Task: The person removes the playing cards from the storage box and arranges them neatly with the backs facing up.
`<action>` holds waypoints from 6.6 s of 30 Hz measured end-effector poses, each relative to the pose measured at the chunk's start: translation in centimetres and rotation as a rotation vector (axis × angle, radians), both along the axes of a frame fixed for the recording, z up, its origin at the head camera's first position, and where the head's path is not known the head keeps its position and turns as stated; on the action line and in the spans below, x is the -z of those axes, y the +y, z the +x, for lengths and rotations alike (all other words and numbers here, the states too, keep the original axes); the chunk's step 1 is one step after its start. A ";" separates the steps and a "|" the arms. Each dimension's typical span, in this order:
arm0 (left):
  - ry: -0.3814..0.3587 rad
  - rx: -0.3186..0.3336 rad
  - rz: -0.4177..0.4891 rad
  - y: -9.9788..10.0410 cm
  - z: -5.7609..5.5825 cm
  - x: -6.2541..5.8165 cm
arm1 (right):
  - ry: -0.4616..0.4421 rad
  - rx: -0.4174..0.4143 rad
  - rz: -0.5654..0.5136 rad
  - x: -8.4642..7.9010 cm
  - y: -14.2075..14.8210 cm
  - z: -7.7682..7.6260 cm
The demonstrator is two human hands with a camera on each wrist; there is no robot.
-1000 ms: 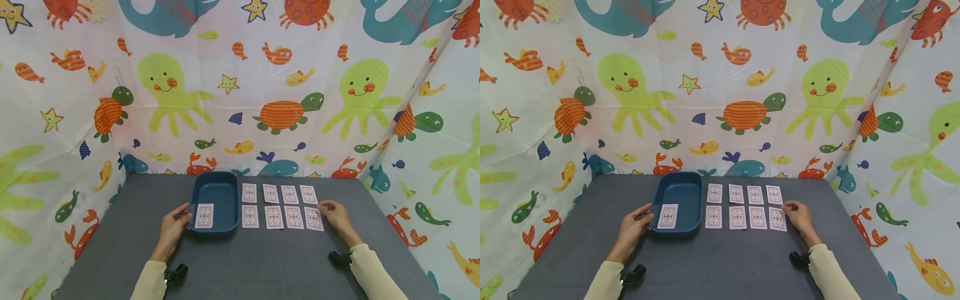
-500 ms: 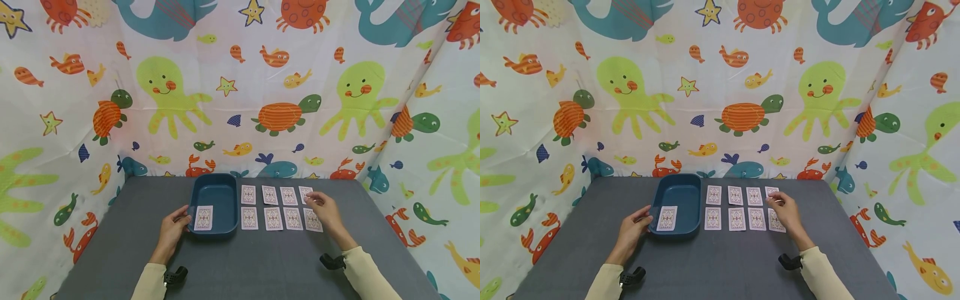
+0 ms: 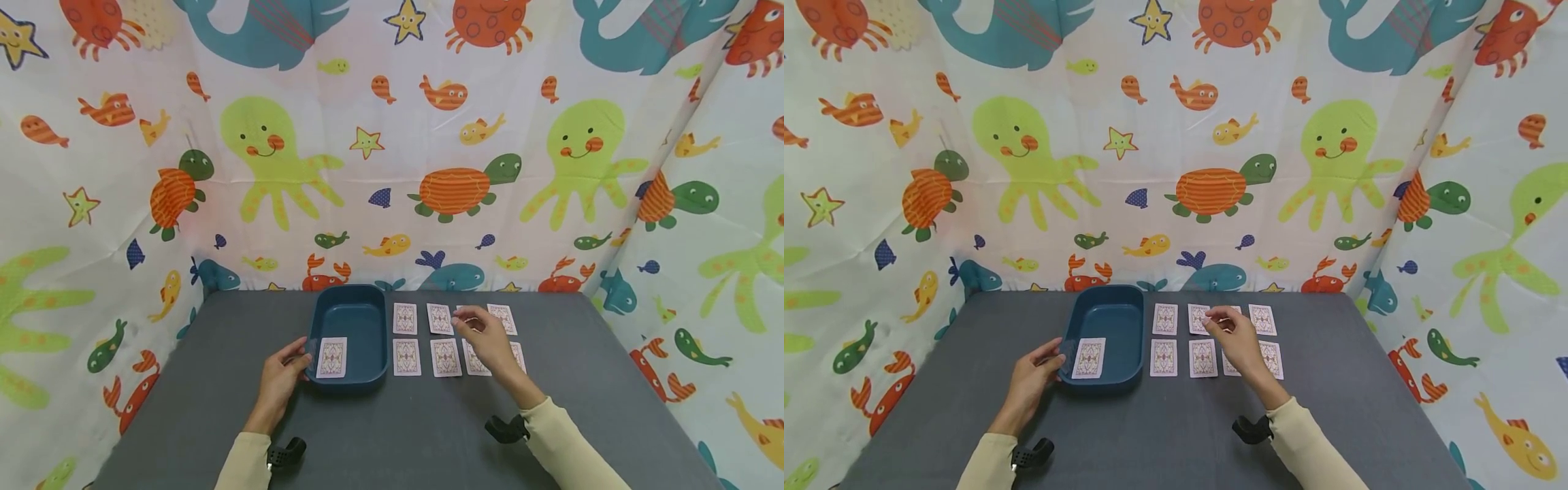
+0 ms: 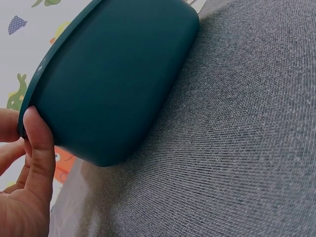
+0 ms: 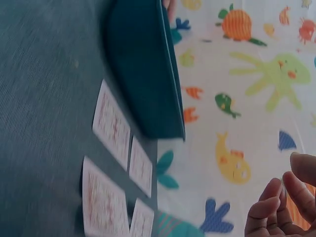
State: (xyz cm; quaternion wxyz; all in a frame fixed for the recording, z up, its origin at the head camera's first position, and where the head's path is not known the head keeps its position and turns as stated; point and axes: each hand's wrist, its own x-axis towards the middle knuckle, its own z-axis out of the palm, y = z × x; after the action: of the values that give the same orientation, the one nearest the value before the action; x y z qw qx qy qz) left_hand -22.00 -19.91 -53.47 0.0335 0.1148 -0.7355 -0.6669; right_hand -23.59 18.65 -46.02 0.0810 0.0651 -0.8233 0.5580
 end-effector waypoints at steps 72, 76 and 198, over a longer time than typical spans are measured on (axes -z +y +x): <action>-0.013 0.001 -0.026 0.0 0.0 -0.1 | -0.222 -0.219 -0.042 3.2 -19.6 -4.7; -0.015 0.003 -0.024 -0.1 0.0 -0.1 | -0.246 -0.225 0.039 3.8 -20.0 -5.2; 0.003 -0.013 0.005 0.0 0.1 0.2 | 0.043 -0.020 -0.170 2.9 -17.4 -3.6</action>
State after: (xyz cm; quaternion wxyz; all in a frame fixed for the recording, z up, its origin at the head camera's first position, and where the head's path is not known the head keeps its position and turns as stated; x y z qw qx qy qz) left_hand -21.88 -19.86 -53.72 0.0389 0.1186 -0.7331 -0.6686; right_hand -27.19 1.21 -48.95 0.0982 0.0784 -0.7703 0.6251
